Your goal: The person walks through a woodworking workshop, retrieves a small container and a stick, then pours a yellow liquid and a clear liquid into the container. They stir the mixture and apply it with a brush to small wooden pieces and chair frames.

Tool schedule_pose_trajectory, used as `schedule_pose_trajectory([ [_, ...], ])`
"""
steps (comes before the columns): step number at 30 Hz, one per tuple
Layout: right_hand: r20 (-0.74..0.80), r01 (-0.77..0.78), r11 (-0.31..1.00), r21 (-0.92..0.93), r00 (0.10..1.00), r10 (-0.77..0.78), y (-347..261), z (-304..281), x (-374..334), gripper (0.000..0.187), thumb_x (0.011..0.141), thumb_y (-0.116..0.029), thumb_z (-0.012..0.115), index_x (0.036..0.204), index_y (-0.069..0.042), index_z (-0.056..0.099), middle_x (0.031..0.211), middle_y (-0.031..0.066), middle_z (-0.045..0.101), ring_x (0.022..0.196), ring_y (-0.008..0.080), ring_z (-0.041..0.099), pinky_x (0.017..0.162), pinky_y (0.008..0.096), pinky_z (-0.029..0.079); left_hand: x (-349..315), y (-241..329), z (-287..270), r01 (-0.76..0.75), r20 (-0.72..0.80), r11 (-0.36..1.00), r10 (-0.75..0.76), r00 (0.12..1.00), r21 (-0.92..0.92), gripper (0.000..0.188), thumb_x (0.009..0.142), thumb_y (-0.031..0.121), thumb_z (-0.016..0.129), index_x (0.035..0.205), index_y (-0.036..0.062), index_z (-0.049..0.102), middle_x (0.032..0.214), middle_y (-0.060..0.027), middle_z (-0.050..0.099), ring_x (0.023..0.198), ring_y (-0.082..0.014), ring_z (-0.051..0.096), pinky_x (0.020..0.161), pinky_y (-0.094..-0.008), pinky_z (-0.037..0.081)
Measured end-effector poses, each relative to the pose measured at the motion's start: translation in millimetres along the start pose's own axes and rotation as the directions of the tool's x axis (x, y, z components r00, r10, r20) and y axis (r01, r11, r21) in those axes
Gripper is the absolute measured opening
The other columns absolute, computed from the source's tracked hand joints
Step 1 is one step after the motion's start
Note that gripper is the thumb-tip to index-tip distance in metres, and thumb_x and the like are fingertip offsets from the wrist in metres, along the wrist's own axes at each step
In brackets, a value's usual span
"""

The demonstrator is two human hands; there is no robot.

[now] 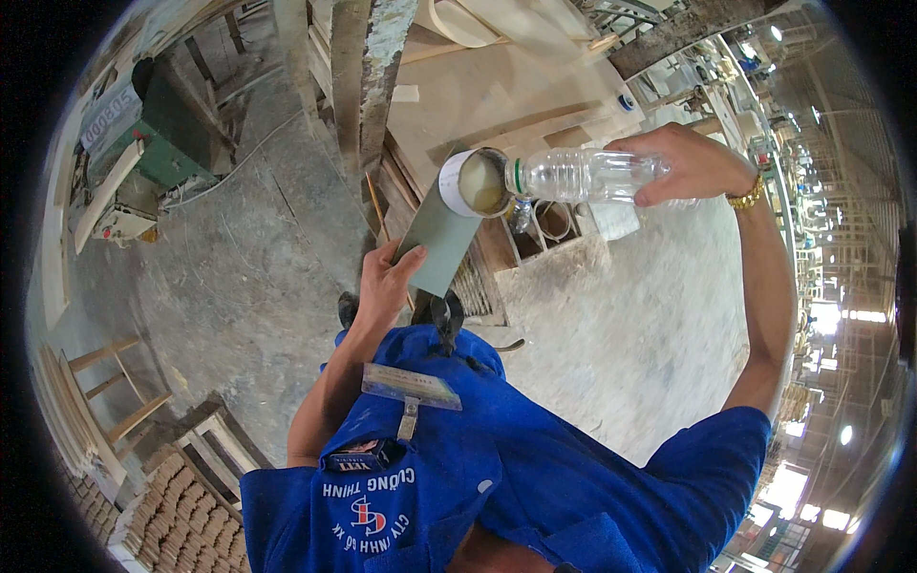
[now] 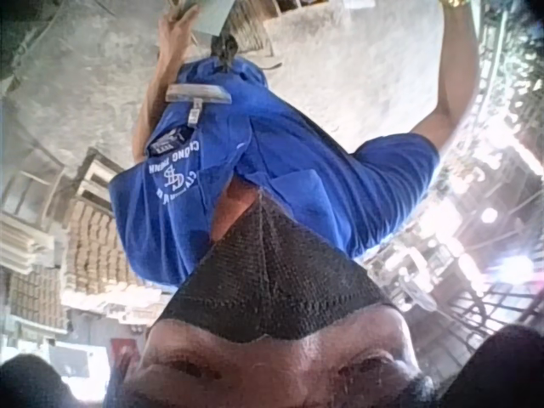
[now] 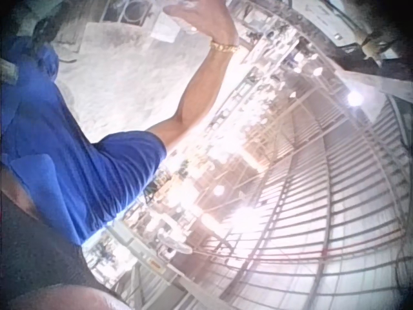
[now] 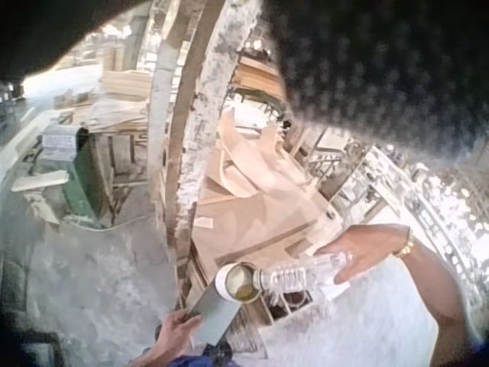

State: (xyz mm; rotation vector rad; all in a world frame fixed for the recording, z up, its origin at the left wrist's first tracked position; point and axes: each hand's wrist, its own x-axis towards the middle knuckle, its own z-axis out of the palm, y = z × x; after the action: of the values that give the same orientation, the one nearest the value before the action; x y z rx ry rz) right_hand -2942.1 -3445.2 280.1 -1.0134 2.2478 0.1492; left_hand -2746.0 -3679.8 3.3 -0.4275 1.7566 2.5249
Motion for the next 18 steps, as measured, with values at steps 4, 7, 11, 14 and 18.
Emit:
schedule_pose_trajectory([
  [4, -0.055, 0.037, 0.999, 0.002, 0.998, -0.037, 12.8, 7.3, -3.2, 0.063, 0.066, -0.027, 0.074, 0.12, -0.001, 0.056, 0.092, 0.0191, 0.064, 0.079, 0.025, 0.061, 0.073, 0.0329, 0.048, 0.0, 6.7, 4.9, 0.022, 0.017, 0.999, -0.023, 1.0, 0.027, 0.03, 0.086, 0.02, 0.061, 0.098, -0.0072, 0.062, 0.08, -0.0025, 0.061, 0.072, -0.0088, 0.051, 0.064, -0.0245, 0.04],
  [7, -0.049, 0.038, 0.999, 0.0, 0.998, -0.038, 11.2, 7.3, -7.3, 0.063, 0.066, -0.027, 0.074, 0.12, -0.001, 0.056, 0.092, 0.019, 0.065, 0.078, 0.0248, 0.061, 0.073, 0.0329, 0.048, -1.8, 4.6, 5.3, -0.001, 0.027, 0.998, -0.001, 1.0, 0.069, 0.032, 0.086, 0.021, 0.061, 0.1, -0.0075, 0.061, 0.08, -0.0032, 0.061, 0.073, -0.0092, 0.052, 0.065, -0.0245, 0.041],
  [11, -0.086, 0.064, 0.998, 0.005, 0.994, -0.063, 13.9, 9.7, -9.7, 0.063, 0.065, -0.026, 0.074, 0.121, -0.002, 0.056, 0.091, 0.018, 0.065, 0.074, 0.0239, 0.061, 0.07, 0.0322, 0.049, -0.9, 3.2, 6.5, -0.002, 0.037, 0.998, 0.0, 0.999, 0.064, 0.032, 0.087, 0.022, 0.061, 0.098, -0.0073, 0.062, 0.08, -0.0029, 0.061, 0.073, -0.009, 0.052, 0.064, -0.0247, 0.041],
  [14, -0.083, 0.077, 0.996, 0.044, 0.994, -0.073, 15.0, 10.6, -9.7, 0.063, 0.065, -0.024, 0.074, 0.121, -0.002, 0.056, 0.091, 0.017, 0.065, 0.072, 0.0226, 0.062, 0.067, 0.0311, 0.049, 1.2, -1.4, 6.6, 0.0, 0.038, 1.0, -0.001, 0.999, 0.027, 0.031, 0.087, 0.024, 0.061, 0.094, -0.0061, 0.062, 0.078, -0.002, 0.06, 0.071, -0.008, 0.051, 0.062, -0.0244, 0.04],
  [18, -0.014, -0.003, 0.997, 0.071, 1.0, 0.004, 11.3, 6.5, -9.0, 0.071, 0.061, -0.024, 0.075, 0.123, 0.003, 0.052, 0.109, 0.0186, 0.063, 0.092, 0.0247, 0.063, 0.08, 0.0327, 0.049, 4.7, -8.2, 1.7, 0.014, 0.051, 1.0, -0.015, 0.999, 0.009, 0.029, 0.088, 0.022, 0.059, 0.097, -0.0056, 0.062, 0.084, -0.0045, 0.063, 0.075, -0.011, 0.055, 0.067, -0.0265, 0.042],
])
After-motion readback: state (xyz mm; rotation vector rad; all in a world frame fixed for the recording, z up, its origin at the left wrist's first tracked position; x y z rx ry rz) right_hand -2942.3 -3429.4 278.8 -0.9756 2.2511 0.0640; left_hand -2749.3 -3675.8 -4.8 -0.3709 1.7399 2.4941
